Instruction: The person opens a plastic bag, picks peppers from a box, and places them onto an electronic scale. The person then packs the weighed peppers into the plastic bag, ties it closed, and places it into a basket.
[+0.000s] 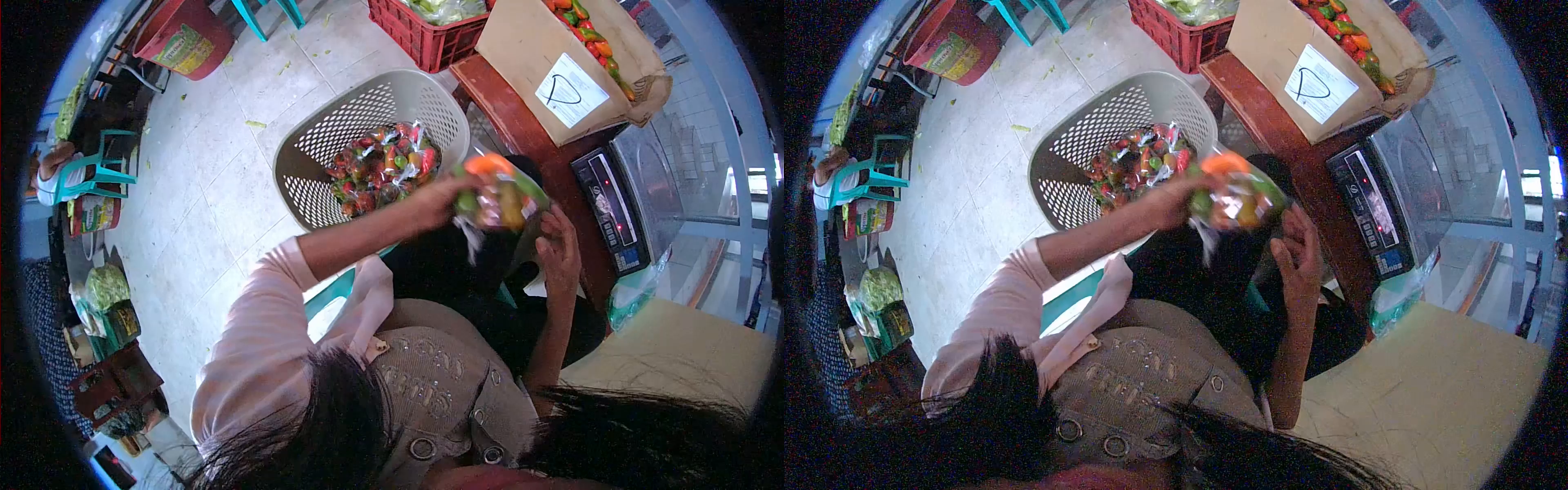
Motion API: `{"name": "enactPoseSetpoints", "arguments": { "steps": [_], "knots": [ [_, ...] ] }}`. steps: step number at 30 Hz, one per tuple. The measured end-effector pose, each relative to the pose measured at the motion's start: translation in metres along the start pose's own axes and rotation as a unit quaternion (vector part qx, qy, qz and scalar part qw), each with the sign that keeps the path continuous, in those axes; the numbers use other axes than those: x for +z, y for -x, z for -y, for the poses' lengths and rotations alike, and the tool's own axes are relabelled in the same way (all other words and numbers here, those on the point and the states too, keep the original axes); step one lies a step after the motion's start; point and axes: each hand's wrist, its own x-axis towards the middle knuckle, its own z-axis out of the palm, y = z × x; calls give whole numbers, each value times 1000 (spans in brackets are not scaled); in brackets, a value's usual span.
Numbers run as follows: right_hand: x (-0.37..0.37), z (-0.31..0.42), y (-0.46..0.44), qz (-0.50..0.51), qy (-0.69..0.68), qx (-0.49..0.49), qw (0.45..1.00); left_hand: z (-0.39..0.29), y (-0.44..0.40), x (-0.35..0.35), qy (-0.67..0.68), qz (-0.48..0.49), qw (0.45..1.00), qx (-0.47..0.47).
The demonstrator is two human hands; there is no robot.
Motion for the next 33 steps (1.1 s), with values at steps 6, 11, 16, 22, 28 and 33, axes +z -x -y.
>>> {"name": "enactPoseSetpoints", "arguments": {
  "steps": [6,11,16,22,28,33],
  "knots": [
    [-21,-23,24,-37,0,113,993,-33,-19,-123,46,-174,982,-52],
    [-26,-79,47,-43,6,154,987,9,-65,-209,49,-329,942,-33],
    [-33,-119,60,-58,-30,137,988,64,-131,-318,-50,-279,959,-30],
    [-21,-209,70,-75,59,136,986,40,-131,-224,-629,-184,720,229],
    [-18,-183,56,-22,148,92,984,6,-50,-7,-540,-66,748,381],
    [-25,-166,65,-3,166,101,981,53,4,107,-593,71,671,439]
  ]
}}
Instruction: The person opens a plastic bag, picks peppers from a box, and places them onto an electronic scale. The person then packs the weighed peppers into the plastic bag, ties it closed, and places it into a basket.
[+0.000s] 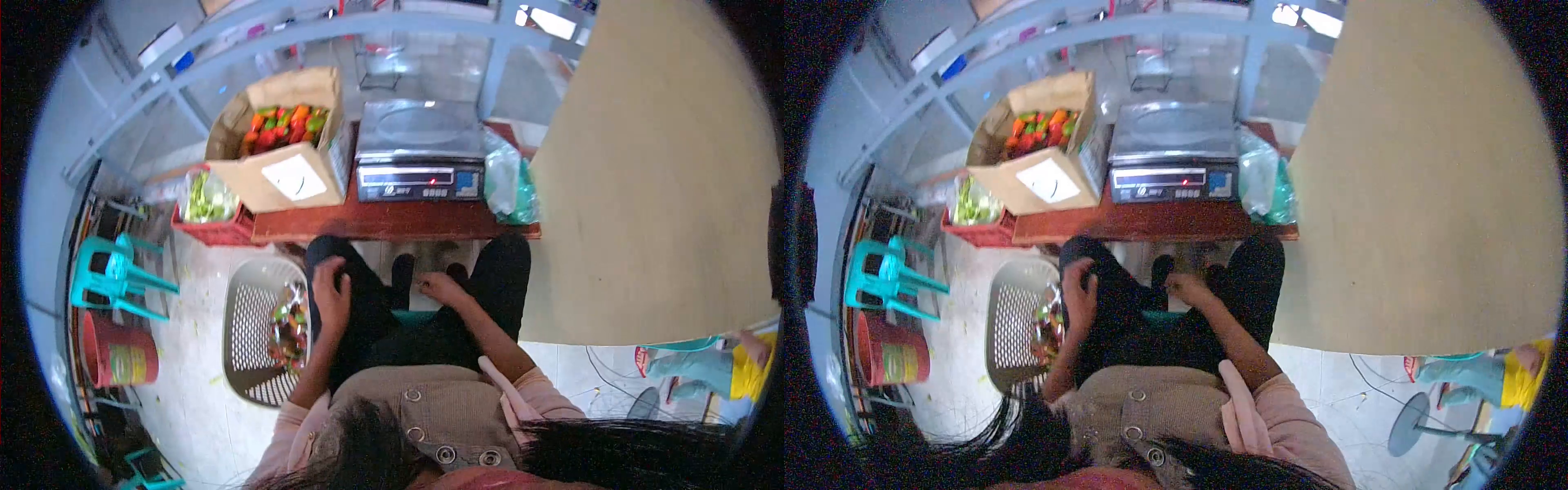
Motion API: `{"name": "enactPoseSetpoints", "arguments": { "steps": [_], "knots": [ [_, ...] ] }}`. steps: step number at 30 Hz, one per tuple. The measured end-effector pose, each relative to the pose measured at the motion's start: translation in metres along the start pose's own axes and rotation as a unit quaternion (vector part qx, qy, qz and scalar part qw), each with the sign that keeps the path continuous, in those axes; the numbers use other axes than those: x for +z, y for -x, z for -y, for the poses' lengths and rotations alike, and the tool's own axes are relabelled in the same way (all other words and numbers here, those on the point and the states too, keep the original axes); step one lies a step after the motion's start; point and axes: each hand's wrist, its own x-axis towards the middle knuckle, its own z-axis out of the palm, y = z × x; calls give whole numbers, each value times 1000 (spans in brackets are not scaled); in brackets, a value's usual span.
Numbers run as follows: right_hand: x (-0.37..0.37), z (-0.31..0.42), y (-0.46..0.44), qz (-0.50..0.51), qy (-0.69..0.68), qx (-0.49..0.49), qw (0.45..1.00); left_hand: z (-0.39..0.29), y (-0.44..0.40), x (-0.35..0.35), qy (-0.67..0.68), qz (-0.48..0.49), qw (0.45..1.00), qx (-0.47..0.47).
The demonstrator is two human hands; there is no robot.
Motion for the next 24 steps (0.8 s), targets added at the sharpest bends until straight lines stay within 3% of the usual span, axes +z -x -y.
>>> {"name": "enactPoseSetpoints", "arguments": {
  "steps": [2,5,8,11,14,20,24],
  "knots": [
    [17,-20,-5,-73,-39,-29,996,-16,2,13,8,100,995,16],
    [13,-16,-4,-52,2,8,999,-15,7,25,52,260,961,-75],
    [2,-3,1,-6,-33,37,999,-19,10,21,-52,264,962,37],
    [7,-2,3,-19,-8,6,1000,-18,9,20,-52,266,962,36],
    [1,10,6,14,73,11,997,-5,13,24,-47,262,962,50],
    [12,20,5,81,103,-8,991,4,10,27,-33,274,961,20],
    [5,37,19,41,89,-13,995,0,9,26,-55,273,960,43]
  ]
}}
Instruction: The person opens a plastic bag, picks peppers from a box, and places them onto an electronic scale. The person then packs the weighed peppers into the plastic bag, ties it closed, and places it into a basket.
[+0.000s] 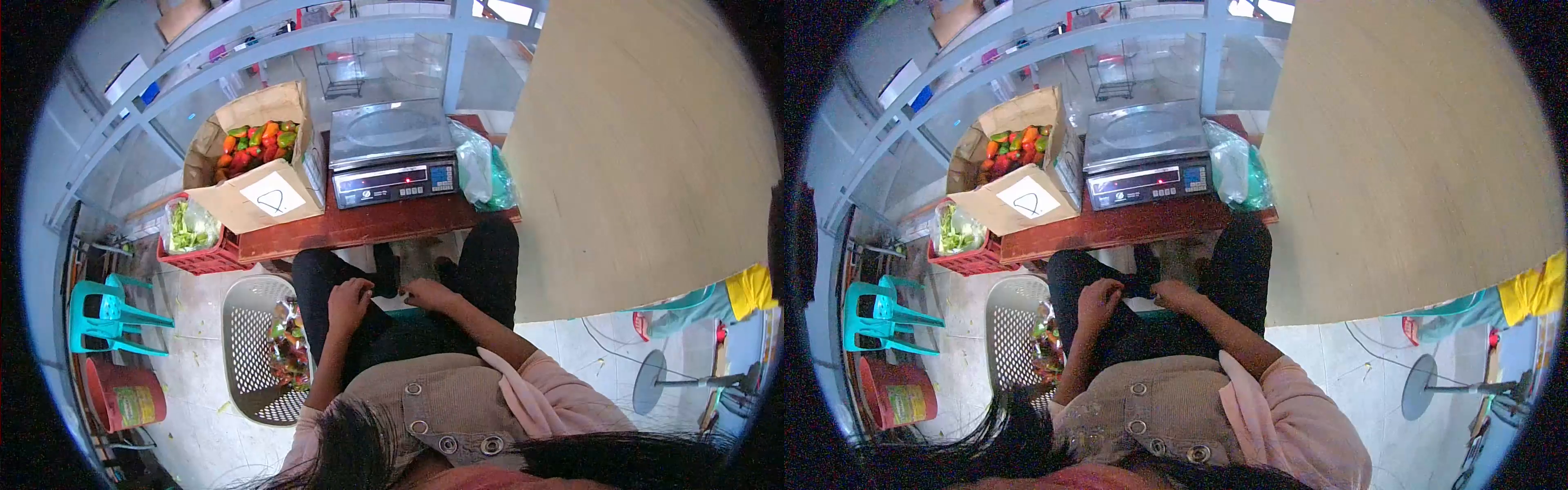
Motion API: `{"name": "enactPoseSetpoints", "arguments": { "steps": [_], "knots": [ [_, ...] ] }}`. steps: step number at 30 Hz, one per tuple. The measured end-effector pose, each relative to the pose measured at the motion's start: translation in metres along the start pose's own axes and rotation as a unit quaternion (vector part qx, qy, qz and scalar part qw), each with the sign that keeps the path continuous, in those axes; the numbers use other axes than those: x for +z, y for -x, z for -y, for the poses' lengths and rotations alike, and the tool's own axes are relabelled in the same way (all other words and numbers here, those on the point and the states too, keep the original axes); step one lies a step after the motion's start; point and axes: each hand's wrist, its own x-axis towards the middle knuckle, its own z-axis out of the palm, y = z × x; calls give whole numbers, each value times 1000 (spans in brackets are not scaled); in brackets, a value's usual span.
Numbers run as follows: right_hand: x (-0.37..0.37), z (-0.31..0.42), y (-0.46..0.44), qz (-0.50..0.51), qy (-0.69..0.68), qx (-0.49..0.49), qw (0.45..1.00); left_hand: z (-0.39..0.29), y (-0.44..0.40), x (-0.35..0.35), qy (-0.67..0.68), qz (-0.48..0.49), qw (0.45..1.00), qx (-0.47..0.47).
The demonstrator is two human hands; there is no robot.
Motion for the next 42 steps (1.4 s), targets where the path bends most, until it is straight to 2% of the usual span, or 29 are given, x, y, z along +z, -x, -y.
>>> {"name": "enactPoseSetpoints", "arguments": {
  "steps": [2,5,7,9,10,11,13,16,19,20,22,25,28,31,34,37,40,42],
  "knots": [
    [1,-5,5,-38,-9,-5,999,0,-1,1,-6,11,1000,-5],
    [-16,-15,9,-114,-94,-17,989,0,-4,2,-27,26,999,4],
    [-52,-19,20,-253,-125,12,959,-2,-3,4,-37,25,999,2],
    [-82,-40,29,-432,-65,35,899,-3,0,3,-34,27,999,10],
    [-94,-58,30,-473,-2,90,877,-4,0,1,-33,27,999,14],
    [-116,-65,37,-453,5,149,879,-5,-1,-2,-37,31,999,13],
    [-124,-114,25,-489,47,123,862,-9,-2,-2,-43,38,998,10],
    [-132,-176,-5,-447,82,117,883,-9,-6,5,-50,30,998,11],
    [-138,-225,-38,-453,68,127,880,-10,-13,10,-51,65,997,8],
    [-140,-233,-43,-462,124,117,870,-10,-15,13,-53,71,996,5],
    [-145,-238,-52,-477,232,93,842,-8,-18,18,-60,82,995,-3],
    [-140,-237,-56,-432,249,187,846,-6,-23,21,-51,92,994,2],
    [-154,-249,-58,-356,191,207,891,-3,-25,27,-27,94,995,-5],
    [-165,-261,-66,-330,135,270,894,-4,-28,28,-25,110,994,-15],
    [-155,-266,-64,-458,206,147,852,-1,-28,31,-47,98,994,-1],
    [-159,-260,-68,-413,193,240,857,-1,-27,30,-21,86,996,3],
    [-167,-245,-60,-494,181,189,830,-1,-27,30,-42,86,995,-1],
    [-174,-243,-60,-500,128,171,839,-2,-28,29,-26,106,994,-21]
  ]
}}
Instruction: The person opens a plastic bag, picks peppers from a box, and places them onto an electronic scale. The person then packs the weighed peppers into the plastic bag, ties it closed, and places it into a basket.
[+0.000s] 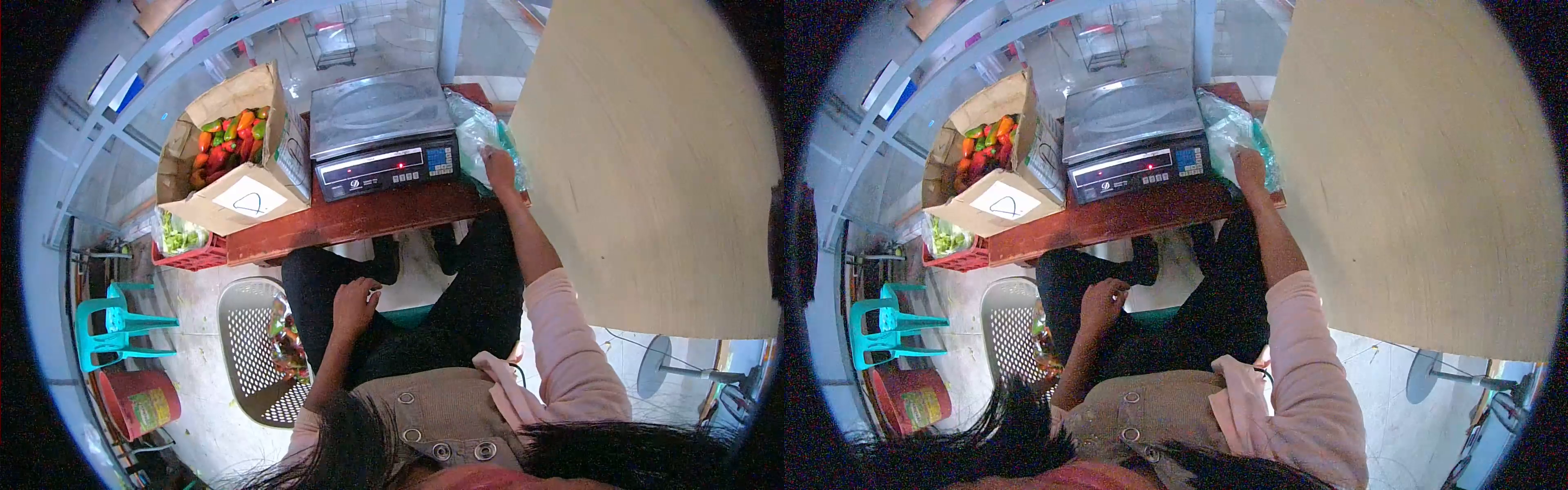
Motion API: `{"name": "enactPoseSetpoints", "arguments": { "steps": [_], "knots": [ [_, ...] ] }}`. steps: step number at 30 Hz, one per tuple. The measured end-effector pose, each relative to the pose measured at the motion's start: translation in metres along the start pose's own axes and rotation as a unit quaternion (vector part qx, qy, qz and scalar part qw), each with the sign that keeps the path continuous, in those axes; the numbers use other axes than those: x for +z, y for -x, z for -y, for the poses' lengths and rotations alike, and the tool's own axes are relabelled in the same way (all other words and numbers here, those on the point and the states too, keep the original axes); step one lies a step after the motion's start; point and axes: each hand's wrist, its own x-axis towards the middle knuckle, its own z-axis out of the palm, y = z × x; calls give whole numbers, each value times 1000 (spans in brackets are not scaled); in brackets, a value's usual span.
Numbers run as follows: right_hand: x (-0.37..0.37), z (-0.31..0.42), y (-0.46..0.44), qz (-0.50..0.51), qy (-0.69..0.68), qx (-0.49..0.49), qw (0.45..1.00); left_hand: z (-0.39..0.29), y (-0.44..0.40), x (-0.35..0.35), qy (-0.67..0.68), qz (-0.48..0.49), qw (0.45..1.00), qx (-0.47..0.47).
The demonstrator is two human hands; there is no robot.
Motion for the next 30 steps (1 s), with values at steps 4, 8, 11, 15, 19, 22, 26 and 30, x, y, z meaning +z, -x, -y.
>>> {"name": "enactPoseSetpoints", "arguments": {
  "steps": [4,8,11,15,19,22,26,30],
  "knots": [
    [-25,-11,-16,81,-132,-69,986,2,1,1,-8,8,1000,13],
    [-45,-1,-23,167,-87,-43,981,4,2,6,12,-5,1000,15],
    [-51,11,-25,178,-102,6,979,-1,1,-3,33,13,999,3],
    [-45,3,-25,151,-206,-44,966,-5,-16,-2,209,35,977,-8],
    [-60,8,-18,162,-138,-19,977,-38,-68,0,216,12,973,80],
    [-64,6,-15,206,-151,19,967,-96,-123,-16,152,12,971,186],
    [-63,9,-7,101,-4,-95,990,-133,-195,26,109,-16,953,281],
    [-74,21,1,37,-16,-93,995,-157,-248,52,76,-27,968,239]
  ]
}}
